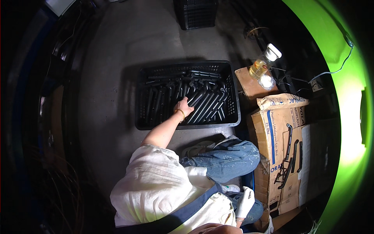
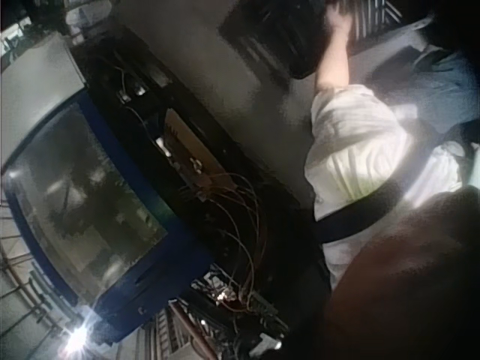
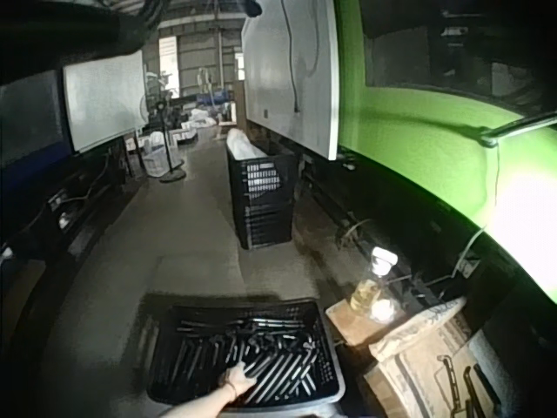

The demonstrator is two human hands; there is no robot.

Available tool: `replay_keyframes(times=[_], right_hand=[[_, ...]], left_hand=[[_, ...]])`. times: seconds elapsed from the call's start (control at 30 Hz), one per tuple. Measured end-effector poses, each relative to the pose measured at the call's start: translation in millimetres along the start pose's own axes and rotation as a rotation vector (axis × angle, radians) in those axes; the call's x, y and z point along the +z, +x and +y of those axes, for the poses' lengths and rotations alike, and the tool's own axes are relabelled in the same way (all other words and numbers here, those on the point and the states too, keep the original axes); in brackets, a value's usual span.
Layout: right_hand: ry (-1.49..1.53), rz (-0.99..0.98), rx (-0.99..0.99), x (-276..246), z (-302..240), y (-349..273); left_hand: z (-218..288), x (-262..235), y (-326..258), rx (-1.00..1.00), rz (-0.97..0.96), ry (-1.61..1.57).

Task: The person is manually assembling small components onto L-shaped black metal or plastic rods, likely for light fixtures.

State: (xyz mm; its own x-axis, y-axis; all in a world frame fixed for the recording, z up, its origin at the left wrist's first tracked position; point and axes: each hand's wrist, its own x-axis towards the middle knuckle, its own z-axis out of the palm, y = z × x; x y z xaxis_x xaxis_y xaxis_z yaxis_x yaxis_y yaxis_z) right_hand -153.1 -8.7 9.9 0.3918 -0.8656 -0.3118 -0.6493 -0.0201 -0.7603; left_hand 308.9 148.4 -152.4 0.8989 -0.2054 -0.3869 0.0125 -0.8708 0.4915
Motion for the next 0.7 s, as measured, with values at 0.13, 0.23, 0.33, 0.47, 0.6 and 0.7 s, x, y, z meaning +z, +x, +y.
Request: replay_keyframes(times=[0.13,0.23,0.33,0.47,0.6,0.7], right_hand=[[0.022,-0.007,0.081,-3,10,3],[-0.035,0.0,-0.013,0,-2,3],[-0.113,-0.041,-0.15,2,-12,5],[-0.043,-0.014,-0.007,6,-20,5],[-0.082,-0.037,-0.009,8,-26,6],[-0.073,-0.033,0.027,8,-34,4]], left_hand=[[-13,-43,-3,-0.11,0.271,-0.152],[-65,-62,11,-0.223,0.473,-0.004],[-102,-59,15,-0.344,0.365,0.063],[-51,-40,-12,0.112,0.551,0.198],[-2,-5,-13,0.274,0.159,0.182],[19,30,-5,0.25,-0.039,0.345]])
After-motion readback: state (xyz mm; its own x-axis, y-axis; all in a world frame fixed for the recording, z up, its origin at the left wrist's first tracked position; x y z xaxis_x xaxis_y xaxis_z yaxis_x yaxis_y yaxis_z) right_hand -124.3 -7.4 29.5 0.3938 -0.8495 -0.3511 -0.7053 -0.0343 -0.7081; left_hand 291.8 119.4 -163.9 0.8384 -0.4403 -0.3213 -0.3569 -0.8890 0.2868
